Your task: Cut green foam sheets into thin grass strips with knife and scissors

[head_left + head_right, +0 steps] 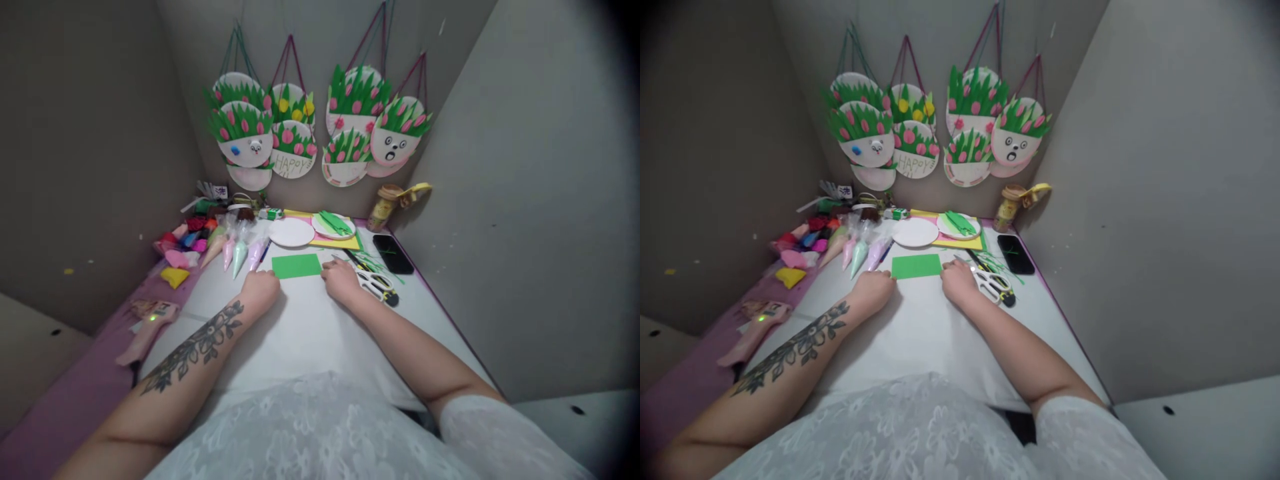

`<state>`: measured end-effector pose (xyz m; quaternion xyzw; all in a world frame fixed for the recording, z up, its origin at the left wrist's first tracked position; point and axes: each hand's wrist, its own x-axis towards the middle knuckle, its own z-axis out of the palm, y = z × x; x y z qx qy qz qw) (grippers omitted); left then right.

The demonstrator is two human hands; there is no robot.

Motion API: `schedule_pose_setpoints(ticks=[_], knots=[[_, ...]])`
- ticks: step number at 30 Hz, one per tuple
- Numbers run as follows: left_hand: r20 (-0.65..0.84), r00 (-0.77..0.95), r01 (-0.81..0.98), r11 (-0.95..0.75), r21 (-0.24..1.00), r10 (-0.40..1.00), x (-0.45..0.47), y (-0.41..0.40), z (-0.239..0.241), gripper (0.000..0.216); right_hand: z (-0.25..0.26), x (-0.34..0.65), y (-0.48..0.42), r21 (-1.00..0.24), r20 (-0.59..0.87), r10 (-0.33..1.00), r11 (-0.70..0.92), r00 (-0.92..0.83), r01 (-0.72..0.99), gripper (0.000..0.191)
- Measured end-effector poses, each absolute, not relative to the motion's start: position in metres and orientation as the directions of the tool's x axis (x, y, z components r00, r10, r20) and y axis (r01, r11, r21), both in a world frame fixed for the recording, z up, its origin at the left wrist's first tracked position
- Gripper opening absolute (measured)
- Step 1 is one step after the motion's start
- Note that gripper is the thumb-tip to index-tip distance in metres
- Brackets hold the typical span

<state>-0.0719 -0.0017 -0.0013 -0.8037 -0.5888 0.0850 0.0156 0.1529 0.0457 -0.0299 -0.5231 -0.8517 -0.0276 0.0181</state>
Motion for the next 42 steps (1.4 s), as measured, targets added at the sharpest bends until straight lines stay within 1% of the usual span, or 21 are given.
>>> schedule_pose_setpoints(ticks=[3, 5, 7, 9, 11, 13, 15, 18, 21, 25, 31, 33, 36, 39, 42], knots=[[-0.134, 0.222, 0.967, -0.236, -0.096, 0.966, -0.076, -0.002, 0.003, 0.032, -0.032, 0.153, 0.049, -0.008, 0.080, 0.899, 0.432, -0.430, 0.902, 0.026], [-0.137, 0.172, 0.981, -0.183, -0.071, 0.976, -0.080, -0.002, 0.005, 0.031, -0.034, 0.155, 0.051, -0.066, 0.118, 0.910, 0.407, -0.398, 0.911, 0.030], [-0.102, 0.129, 0.990, -0.134, -0.043, 0.986, -0.083, -0.001, 0.006, 0.032, -0.034, 0.155, 0.051, -0.141, 0.188, 0.912, 0.392, -0.364, 0.909, 0.036], [-0.025, 0.120, 0.993, -0.120, 0.000, 0.993, -0.081, -0.001, 0.004, 0.035, -0.035, 0.152, 0.049, -0.212, 0.245, 0.889, 0.439, -0.387, 0.873, 0.039], [0.033, 0.170, 0.984, -0.171, 0.046, 0.985, -0.075, -0.002, -0.001, 0.039, -0.036, 0.145, 0.044, -0.258, 0.269, 0.837, 0.539, -0.476, 0.802, 0.040], [0.011, 0.261, 0.964, -0.261, 0.052, 0.965, -0.065, -0.004, -0.008, 0.045, -0.037, 0.134, 0.038, -0.271, 0.253, 0.777, 0.629, -0.577, 0.728, 0.041], [-0.025, 0.306, 0.952, -0.305, 0.036, 0.952, -0.057, -0.004, -0.014, 0.051, -0.040, 0.124, 0.032, -0.258, 0.216, 0.739, 0.674, -0.639, 0.692, 0.046], [-0.062, 0.321, 0.947, -0.321, 0.014, 0.945, -0.052, -0.004, -0.018, 0.049, -0.041, 0.115, 0.028, -0.211, 0.127, 0.726, 0.686, -0.676, 0.696, 0.051], [-0.091, 0.337, 0.941, -0.338, 0.000, 0.937, -0.053, -0.004, -0.015, 0.044, -0.038, 0.116, 0.027, -0.178, 0.047, 0.746, 0.661, -0.664, 0.729, 0.054], [-0.137, 0.312, 0.948, -0.317, -0.017, 0.940, -0.056, -0.007, -0.006, 0.041, -0.032, 0.123, 0.025, -0.121, -0.012, 0.807, 0.585, -0.590, 0.802, 0.053], [-0.230, 0.197, 0.974, -0.218, -0.068, 0.953, -0.053, -0.008, 0.007, 0.042, -0.026, 0.137, 0.029, -0.053, -0.063, 0.872, 0.482, -0.485, 0.875, 0.054], [-0.244, 0.150, 0.982, -0.174, -0.080, 0.958, -0.050, -0.007, 0.010, 0.042, -0.025, 0.140, 0.030, -0.035, -0.083, 0.881, 0.464, -0.465, 0.885, 0.055], [-0.256, 0.099, 0.987, -0.128, -0.097, 0.962, -0.048, -0.007, 0.012, 0.041, -0.022, 0.139, 0.030, 0.006, -0.075, 0.893, 0.445, -0.444, 0.895, 0.051], [-0.250, 0.110, 0.985, -0.139, -0.100, 0.962, -0.049, -0.007, 0.011, 0.041, -0.020, 0.137, 0.028, 0.046, -0.056, 0.907, 0.419, -0.416, 0.907, 0.045], [-0.205, 0.139, 0.983, -0.160, -0.086, 0.969, -0.058, -0.005, 0.007, 0.042, -0.020, 0.140, 0.033, 0.048, -0.049, 0.909, 0.416, -0.414, 0.908, 0.037]])
